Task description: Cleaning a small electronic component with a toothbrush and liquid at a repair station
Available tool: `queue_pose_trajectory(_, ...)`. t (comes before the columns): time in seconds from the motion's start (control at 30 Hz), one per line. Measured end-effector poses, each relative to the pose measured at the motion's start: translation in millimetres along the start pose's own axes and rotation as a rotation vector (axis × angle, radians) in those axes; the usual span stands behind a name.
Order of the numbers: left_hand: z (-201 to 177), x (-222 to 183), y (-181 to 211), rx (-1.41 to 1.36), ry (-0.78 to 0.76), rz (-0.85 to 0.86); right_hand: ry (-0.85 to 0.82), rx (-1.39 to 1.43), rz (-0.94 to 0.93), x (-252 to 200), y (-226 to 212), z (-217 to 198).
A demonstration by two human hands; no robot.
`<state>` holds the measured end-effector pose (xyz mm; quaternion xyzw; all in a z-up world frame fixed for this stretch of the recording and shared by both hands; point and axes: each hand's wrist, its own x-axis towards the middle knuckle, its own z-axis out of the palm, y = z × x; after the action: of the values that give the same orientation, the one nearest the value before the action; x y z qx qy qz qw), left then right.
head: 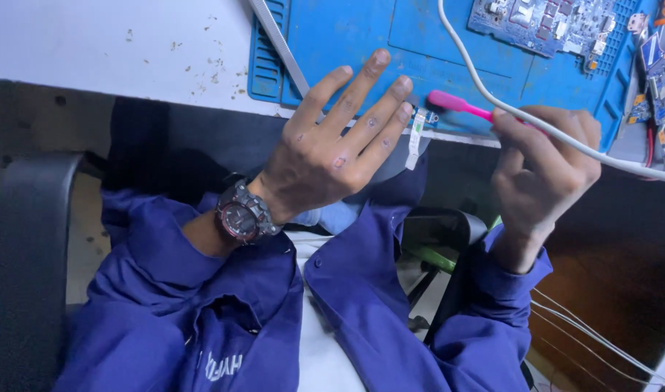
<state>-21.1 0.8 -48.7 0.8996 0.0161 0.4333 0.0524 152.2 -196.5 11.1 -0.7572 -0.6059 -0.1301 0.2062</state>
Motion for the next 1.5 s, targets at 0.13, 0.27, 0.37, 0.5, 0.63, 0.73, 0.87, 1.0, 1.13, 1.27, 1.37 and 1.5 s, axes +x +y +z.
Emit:
queue_pose_trajectory(0.13,1,-1,0,-0.009,0.006,-0.022,0.013,0.039,-0.002,4,-3,2)
queue_pose_trajectory(0.27,2,-2,1,-0.035,-0.005,-0.028,0.063,0.015,-0.009,6,-1,-1)
queue_pose_trajectory(0.37,4,-3,0,-0.045,0.021,-0.030,-0.027,-0.001,0.001,3,-5,4)
queue_pose_trajectory(0.5,4,-3,0,-0.065,0.017,-0.038,0.055,-0.035,-0.020,3,-1,2)
queue_pose_trajectory(0.63,4,-2,0,-0.055,0.025,-0.037,0.018,-0.004,-0.032,2,5,2)
queue_pose_trajectory(0.73,3,-1,2,-0.060,0.018,-0.045,0.013,-0.001,-0.033,-1,4,2)
queue_pose_trajectory(0.87,5,0,1,-0.057,0.022,-0.050,0.036,-0.040,-0.017,4,4,-3)
queue_pose_trajectory(1.0,3,2,-1,-0.055,-0.021,-0.034,-0.012,0.023,-0.010,2,6,4)
queue_pose_trajectory(1.13,0,9,1,-0.064,-0.026,-0.065,0.007,-0.052,-0.041,6,2,-2)
queue_pose_trajectory(1.27,0,17,-10,-0.081,-0.069,-0.050,0.111,-0.163,-0.003,4,17,4)
queue_pose_trajectory(1.37,8,17,-15,-0.124,-0.062,-0.056,0.183,0.005,0.098,2,17,8)
queue_pose_trajectory(1.5,18,15,-17,-0.124,-0.094,-0.079,0.223,-0.007,0.036,13,23,19)
